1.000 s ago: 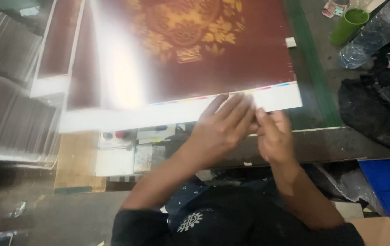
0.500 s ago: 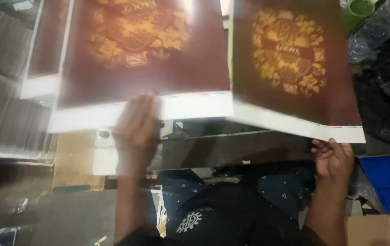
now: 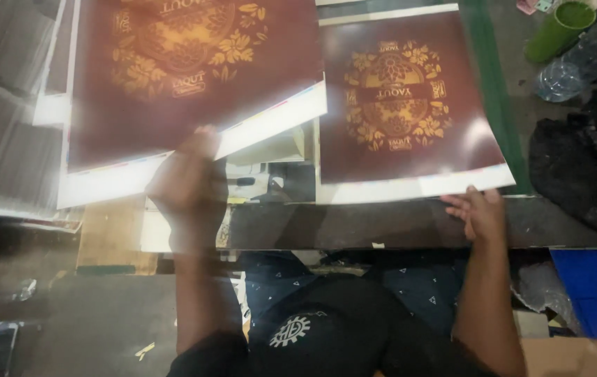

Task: The recorder is picking up printed sheets from one pile and stacking them onto another.

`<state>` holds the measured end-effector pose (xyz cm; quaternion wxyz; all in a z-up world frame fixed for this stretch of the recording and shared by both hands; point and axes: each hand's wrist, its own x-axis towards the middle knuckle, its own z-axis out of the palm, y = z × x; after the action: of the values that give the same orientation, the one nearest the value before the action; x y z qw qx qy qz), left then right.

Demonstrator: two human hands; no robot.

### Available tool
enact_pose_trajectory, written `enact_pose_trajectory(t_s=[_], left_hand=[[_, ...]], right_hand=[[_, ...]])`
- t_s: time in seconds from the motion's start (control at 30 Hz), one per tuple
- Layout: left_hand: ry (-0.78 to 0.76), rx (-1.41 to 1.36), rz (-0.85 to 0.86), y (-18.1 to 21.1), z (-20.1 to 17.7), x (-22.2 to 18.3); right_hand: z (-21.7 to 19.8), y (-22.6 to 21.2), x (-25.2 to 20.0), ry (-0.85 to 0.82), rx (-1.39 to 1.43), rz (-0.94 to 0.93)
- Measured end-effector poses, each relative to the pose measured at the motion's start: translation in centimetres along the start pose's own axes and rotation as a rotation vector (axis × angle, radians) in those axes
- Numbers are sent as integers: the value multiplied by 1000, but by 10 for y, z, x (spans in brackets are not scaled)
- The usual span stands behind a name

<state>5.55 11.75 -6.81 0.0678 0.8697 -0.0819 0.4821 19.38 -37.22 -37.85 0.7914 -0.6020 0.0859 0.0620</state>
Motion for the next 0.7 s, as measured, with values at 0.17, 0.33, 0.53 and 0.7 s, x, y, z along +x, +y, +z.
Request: enact_pose_trajectory(t_s=[0.17, 0.33, 0.53, 0.7], left_hand=[[-46, -50, -24, 7, -11, 6], [-54, -27, -28, 10, -16, 9], [182, -103, 67, 8, 36, -2], [-209, -72, 132, 80, 54, 21]], right_hand=[[10, 1, 84, -43, 1, 32], [24, 2, 98, 70, 28, 130], [92, -18, 15, 110, -82, 101], [184, -107, -68, -372, -4, -185]])
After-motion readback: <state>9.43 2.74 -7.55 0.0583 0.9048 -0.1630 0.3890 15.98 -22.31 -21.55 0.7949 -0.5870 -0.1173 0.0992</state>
